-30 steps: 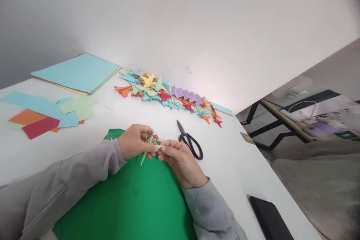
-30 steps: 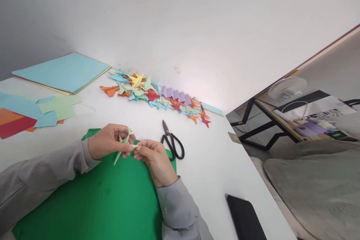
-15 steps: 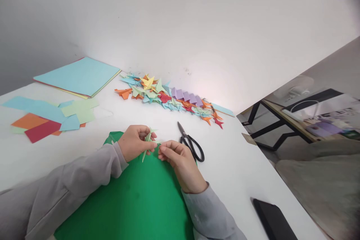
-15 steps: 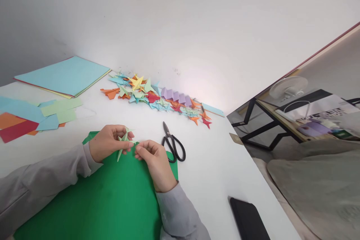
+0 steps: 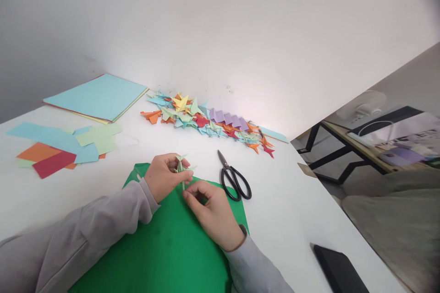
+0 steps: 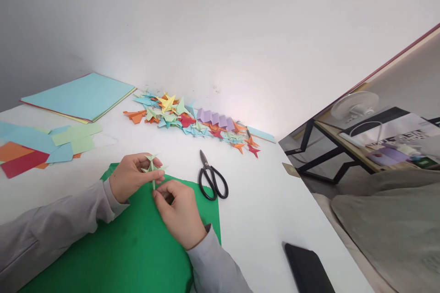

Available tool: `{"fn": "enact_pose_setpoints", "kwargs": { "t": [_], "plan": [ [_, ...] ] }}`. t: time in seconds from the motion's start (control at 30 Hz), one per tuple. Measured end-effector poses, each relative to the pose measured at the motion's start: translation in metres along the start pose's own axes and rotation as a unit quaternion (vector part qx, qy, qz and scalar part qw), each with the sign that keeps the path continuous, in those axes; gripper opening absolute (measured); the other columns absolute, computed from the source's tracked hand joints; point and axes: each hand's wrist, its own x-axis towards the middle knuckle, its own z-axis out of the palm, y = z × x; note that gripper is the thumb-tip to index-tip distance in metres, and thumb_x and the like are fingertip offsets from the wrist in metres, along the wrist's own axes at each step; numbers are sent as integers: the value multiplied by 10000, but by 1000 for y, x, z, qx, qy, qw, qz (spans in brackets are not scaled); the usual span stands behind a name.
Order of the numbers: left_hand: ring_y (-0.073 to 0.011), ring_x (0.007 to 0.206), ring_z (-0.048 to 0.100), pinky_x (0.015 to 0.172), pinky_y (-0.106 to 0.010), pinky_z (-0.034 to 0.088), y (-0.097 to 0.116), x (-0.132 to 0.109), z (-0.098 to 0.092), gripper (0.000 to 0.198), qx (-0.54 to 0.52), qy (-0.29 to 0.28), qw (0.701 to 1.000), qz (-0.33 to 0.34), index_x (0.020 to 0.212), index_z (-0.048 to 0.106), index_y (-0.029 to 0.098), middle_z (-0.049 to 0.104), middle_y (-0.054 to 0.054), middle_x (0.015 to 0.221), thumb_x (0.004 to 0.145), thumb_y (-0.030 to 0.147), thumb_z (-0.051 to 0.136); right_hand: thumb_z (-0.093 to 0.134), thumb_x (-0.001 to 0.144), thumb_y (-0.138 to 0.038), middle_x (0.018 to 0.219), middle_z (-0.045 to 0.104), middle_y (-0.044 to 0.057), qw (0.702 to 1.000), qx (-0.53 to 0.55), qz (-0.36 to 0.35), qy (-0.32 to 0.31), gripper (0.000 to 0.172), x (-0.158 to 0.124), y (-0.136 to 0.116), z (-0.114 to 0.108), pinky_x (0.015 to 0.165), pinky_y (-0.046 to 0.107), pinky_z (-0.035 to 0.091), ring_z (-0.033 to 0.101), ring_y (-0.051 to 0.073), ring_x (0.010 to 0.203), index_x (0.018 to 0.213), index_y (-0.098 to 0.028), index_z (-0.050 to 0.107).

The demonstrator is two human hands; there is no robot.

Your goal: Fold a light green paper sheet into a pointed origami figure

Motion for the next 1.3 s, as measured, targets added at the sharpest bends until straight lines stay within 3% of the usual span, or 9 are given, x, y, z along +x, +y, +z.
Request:
{"fn": "enact_pose_setpoints", "kwargs": {
  "t": [0.13,0.3,0.43,0.57,0.7,0.9,1.1,1.3],
  "plan": [
    [-117,521,598,551,-255,496,1,2,-1,285,-45,-8,999,-15,720,535,130,629,29,546,510,143,727,560,725,-265,588,578,11,999,10,0,53,143,3,4,-7,518,247,375,479,124,540,630,-163,595],
    [-150,600,629,589,-285,511,3,2,-4,422,-91,-28,995,-37,815,539,113,665,-5,626,443,58,731,660,669,-342,554,592,0,980,168,75,76,193,11,13,-17,517,240,388,505,116,528,662,-153,619],
    [-193,631,649,579,-317,523,6,1,-3,416,-107,-47,992,-41,857,557,99,659,-13,600,470,61,704,730,604,-318,567,623,-2,926,338,136,102,205,15,13,-22,520,199,419,543,90,533,636,-144,628],
    [-190,563,645,550,-322,521,4,1,-1,274,-152,-72,984,-52,764,607,96,639,-4,600,496,87,664,766,562,-258,608,657,12,865,452,180,121,196,17,11,-28,515,174,455,591,90,554,637,-143,626],
    [-216,563,651,566,-344,519,2,2,-4,153,-195,-113,969,-104,654,636,87,627,-26,625,502,90,615,761,567,-208,546,637,-1,840,498,179,121,165,19,11,-32,483,164,470,591,87,511,623,-138,623],
    [-263,652,653,612,-399,517,7,-2,-6,302,-220,-177,942,-181,771,618,95,632,-64,643,581,327,653,749,582,-190,498,617,-5,850,487,177,93,142,18,12,-32,453,151,455,559,69,444,613,-125,626],
    [-197,602,631,581,-355,514,5,-7,-1,388,-153,-208,948,-187,876,529,125,638,-54,675,557,235,723,729,621,-237,512,623,-1,885,442,139,48,147,17,15,-27,466,174,444,558,78,451,625,-132,627],
    [-168,518,604,520,-332,494,-2,-8,2,362,-160,-225,952,-129,862,509,150,601,7,600,571,184,722,713,650,-244,536,623,-7,894,430,123,14,137,16,15,-24,485,188,444,550,80,473,674,-141,628]
  ]
}}
